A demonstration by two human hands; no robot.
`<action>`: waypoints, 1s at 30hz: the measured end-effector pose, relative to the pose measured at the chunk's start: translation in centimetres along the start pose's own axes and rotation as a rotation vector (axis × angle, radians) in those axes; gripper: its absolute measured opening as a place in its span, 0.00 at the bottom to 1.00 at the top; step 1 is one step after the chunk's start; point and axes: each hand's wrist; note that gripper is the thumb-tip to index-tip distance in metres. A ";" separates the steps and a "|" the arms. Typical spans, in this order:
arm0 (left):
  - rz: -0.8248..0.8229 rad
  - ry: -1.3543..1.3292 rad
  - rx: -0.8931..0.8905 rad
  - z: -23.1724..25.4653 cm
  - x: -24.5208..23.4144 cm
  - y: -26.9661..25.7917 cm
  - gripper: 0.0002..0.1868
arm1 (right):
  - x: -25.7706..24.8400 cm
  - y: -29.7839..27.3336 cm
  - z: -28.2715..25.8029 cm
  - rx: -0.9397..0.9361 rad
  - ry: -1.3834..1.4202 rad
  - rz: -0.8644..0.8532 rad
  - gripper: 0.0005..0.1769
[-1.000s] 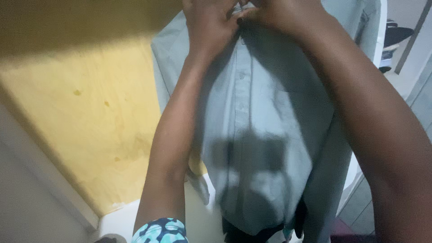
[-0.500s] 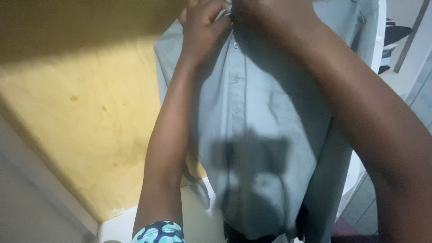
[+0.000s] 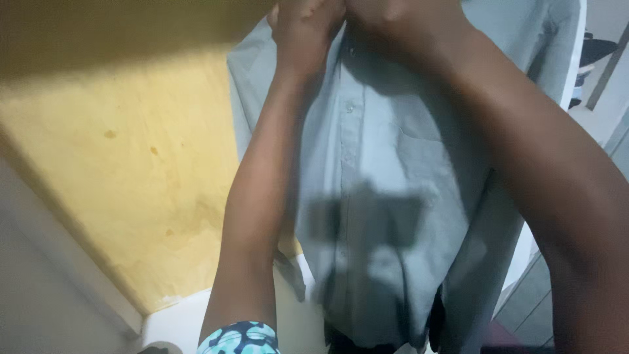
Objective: The person picks up shirts and other clothing from a bed and a basket, places them onto hangers by hand, and hangs them one by one on a rod inside a closet.
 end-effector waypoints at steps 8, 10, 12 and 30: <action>0.148 -0.222 0.008 -1.8 1.8 1.3 0.12 | -0.5 -0.8 -0.6 0.144 0.104 -0.134 0.05; 0.113 0.018 -0.017 -2.3 1.5 1.3 0.15 | -0.9 -0.6 -0.8 0.179 0.120 -0.177 0.06; 0.074 0.250 -0.038 -2.8 1.4 1.6 0.19 | -1.5 -0.1 -0.9 0.225 0.123 -0.241 0.07; 0.043 0.153 0.028 1.3 2.0 -0.6 0.18 | -1.7 -0.5 1.1 0.852 0.786 -0.535 0.10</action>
Point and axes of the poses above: each hand's wrist, its own y-axis towards the middle knuckle, its own x-axis out of the palm, z = x × y, and after that the axes turned 5 degrees about x, right-handed
